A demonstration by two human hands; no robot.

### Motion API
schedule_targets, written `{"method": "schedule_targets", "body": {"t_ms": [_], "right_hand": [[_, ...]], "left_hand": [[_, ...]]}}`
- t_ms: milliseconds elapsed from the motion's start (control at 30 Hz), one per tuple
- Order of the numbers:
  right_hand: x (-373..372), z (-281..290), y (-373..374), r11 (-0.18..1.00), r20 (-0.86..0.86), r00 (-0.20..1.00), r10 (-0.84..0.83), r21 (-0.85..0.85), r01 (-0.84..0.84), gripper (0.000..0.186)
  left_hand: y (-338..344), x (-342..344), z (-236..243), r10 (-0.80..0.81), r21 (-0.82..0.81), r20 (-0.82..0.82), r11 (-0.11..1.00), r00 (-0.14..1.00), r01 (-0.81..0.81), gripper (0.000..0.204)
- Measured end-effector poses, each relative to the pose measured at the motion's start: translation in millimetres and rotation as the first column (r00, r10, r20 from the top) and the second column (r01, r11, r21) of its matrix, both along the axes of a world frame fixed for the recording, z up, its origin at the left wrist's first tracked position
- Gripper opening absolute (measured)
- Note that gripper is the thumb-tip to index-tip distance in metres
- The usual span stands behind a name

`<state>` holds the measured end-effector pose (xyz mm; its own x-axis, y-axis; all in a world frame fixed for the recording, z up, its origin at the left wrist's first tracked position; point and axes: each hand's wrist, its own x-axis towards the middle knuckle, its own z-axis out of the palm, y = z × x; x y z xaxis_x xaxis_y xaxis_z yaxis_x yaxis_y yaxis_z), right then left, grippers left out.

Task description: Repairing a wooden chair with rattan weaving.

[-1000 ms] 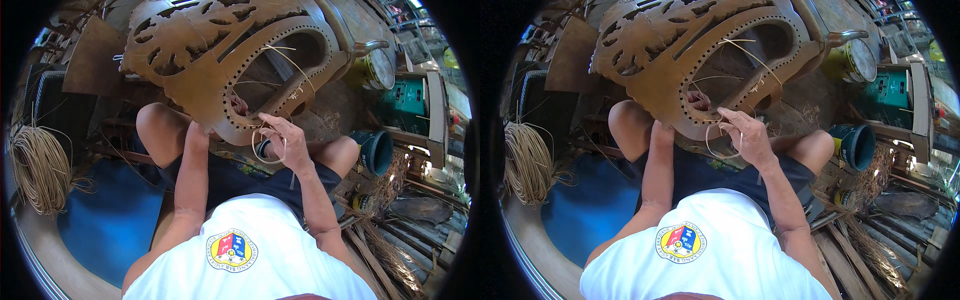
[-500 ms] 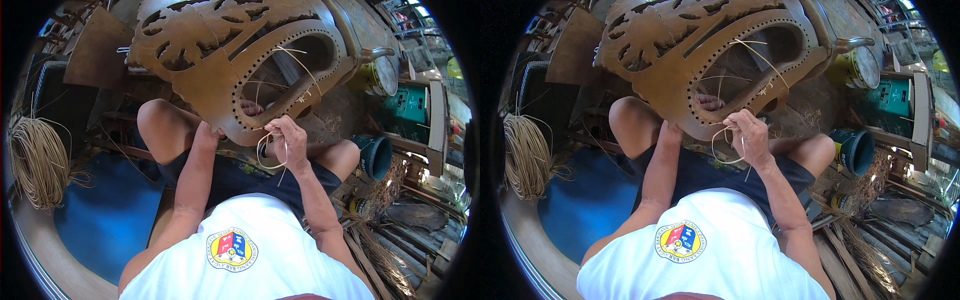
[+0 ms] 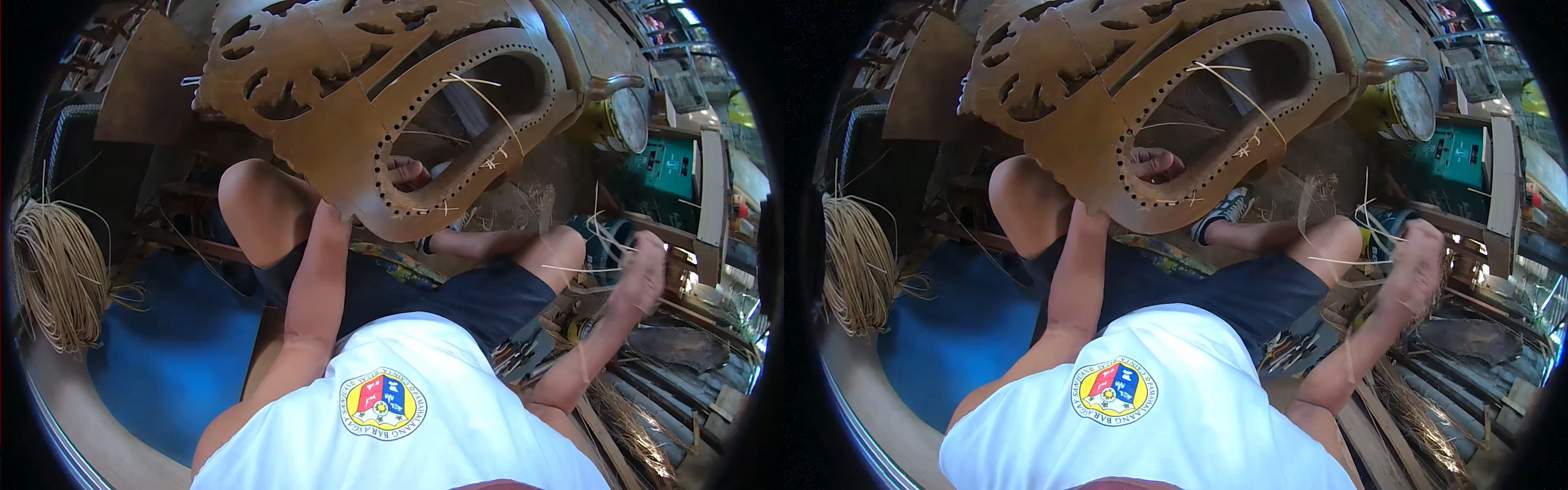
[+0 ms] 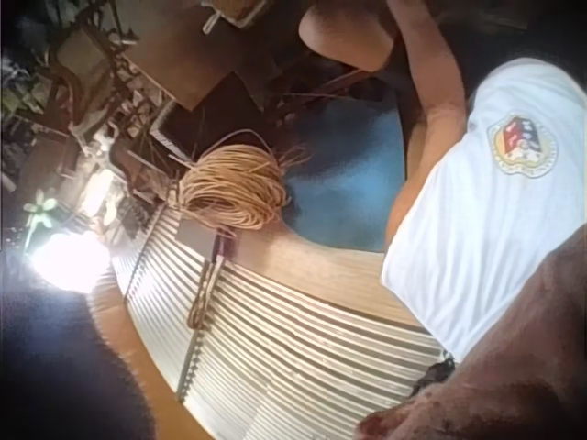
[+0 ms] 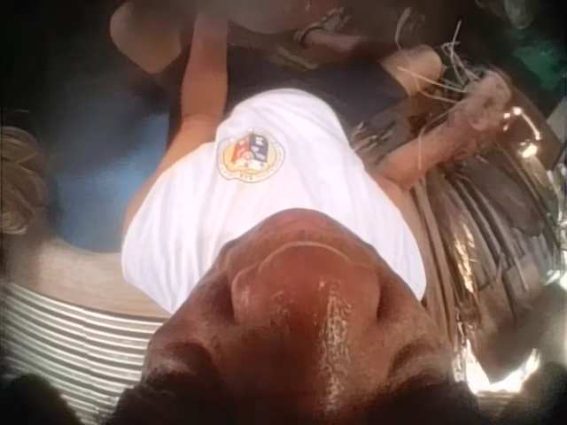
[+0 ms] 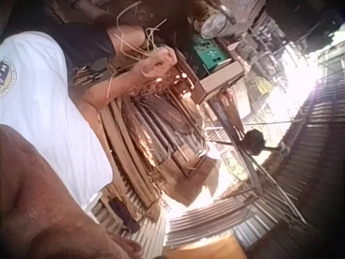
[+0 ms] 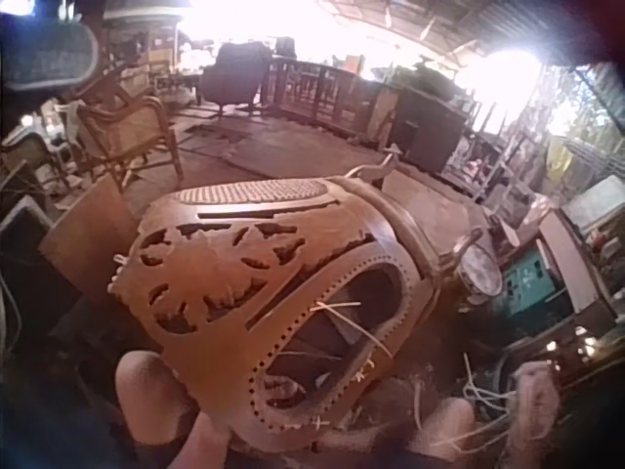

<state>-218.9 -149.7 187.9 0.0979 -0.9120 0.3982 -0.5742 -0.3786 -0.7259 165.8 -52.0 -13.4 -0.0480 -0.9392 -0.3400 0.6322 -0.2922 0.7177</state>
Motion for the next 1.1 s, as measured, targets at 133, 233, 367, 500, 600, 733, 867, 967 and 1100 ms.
{"method": "schedule_targets", "body": {"t_ms": [133,233,367,500,600,733,867,967,1100], "right_hand": [[43.4,-67.5,26.3,0.923,-0.037,0.967,0.250,0.311,-0.227,0.019],[102.4,-106.6,59.0,0.838,0.107,0.946,0.305,0.442,-0.320,0.017],[150.6,-126.2,60.1,0.805,0.040,0.814,0.580,0.126,-0.580,0.018],[160.9,-127.0,39.7,0.759,-0.045,0.758,0.651,0.026,-0.650,0.013],[159.7,-118.9,26.7,0.727,-0.090,0.725,0.683,-0.008,-0.686,0.011],[150.2,-105.3,14.3,0.785,0.113,0.827,0.551,0.267,-0.559,0.010],[152.0,-110.3,28.1,0.657,0.151,0.691,0.707,0.220,-0.721,0.013],[161.9,-118.5,40.0,0.669,-0.042,0.673,0.739,0.162,-0.725,0.012],[168.6,-122.7,38.9,0.764,-0.202,0.740,0.641,0.081,-0.640,0.008]], "left_hand": [[8.3,-1.0,-1.8,-0.011,0.021,0.001,1.000,1.000,0.011,0.039],[11.5,-0.6,2.5,-0.047,-0.010,-0.067,0.999,0.997,0.047,0.037],[12.3,-2.6,9.8,-0.071,-0.067,0.012,0.995,0.997,0.072,0.040],[12.9,1.5,5.2,-0.095,-0.113,-0.072,0.990,0.993,0.086,0.044],[14.3,4.8,-10.1,-0.089,-0.117,-0.652,0.993,0.753,0.016,0.047],[11.5,6.5,-38.8,-0.121,-0.312,-0.199,0.949,0.973,0.054,0.085],[11.7,6.5,-59.9,-0.121,-0.298,-0.304,0.954,0.945,0.026,0.125],[17.1,4.0,-67.3,-0.093,-0.278,-0.406,0.960,0.909,-0.025,0.136],[19.7,3.1,-72.6,-0.121,-0.339,-0.293,0.941,0.948,0.015,0.137]]}}
